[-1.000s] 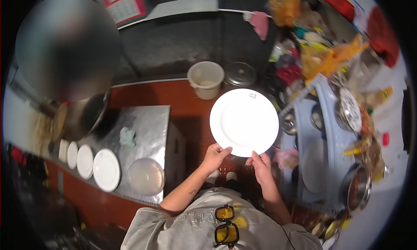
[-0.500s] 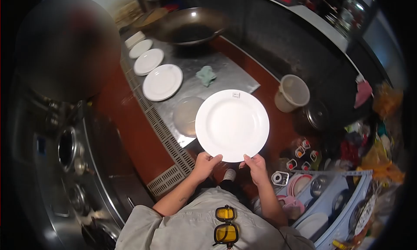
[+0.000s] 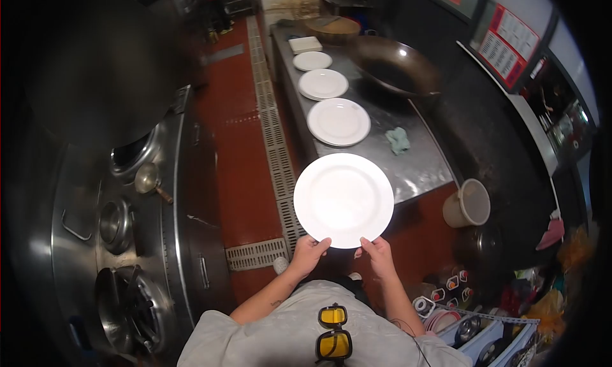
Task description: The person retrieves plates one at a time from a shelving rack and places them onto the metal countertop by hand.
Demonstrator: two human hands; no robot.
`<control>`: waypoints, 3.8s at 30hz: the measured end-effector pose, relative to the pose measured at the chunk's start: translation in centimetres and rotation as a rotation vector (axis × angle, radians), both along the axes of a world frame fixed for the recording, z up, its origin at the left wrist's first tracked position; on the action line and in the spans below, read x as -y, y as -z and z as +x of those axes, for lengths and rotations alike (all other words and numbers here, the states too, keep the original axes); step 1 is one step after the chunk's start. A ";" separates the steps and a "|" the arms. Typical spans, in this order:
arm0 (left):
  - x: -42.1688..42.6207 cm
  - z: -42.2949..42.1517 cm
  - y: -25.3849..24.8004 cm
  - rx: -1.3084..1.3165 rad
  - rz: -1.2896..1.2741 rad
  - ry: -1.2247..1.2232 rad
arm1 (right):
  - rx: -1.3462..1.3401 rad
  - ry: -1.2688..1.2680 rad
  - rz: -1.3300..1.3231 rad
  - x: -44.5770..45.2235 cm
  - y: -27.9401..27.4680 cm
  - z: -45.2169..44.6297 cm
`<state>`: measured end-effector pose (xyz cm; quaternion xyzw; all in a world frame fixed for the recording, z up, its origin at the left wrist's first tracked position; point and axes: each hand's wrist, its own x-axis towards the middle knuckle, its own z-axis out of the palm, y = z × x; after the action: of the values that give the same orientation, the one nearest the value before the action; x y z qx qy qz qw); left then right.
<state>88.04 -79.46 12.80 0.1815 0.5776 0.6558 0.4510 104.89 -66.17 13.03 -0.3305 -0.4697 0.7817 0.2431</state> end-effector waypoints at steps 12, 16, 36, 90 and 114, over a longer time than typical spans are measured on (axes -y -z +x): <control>13.3 -16.2 1.4 -0.089 0.045 -0.241 | 0.031 -0.291 0.009 9.4 -0.8 -19.8; 15.1 -18.2 0.4 -0.061 0.054 -0.328 | 0.041 -0.348 0.030 10.3 -0.2 -23.2; 1.2 -31.9 0.4 -0.084 -0.102 -0.222 | 0.006 -0.279 -0.059 -2.6 1.1 -35.2; -34.6 -45.0 11.0 -0.323 -0.231 1.368 | 0.351 0.896 -0.248 -10.4 8.5 -40.7; -22.1 -27.9 5.3 -0.277 -0.134 2.103 | 0.356 1.676 -0.154 13.1 5.0 -33.8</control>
<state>60.17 -57.36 7.49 0.6374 0.2115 -0.1232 0.7306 71.14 -79.29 7.99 -0.7015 -0.0472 0.3106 0.6397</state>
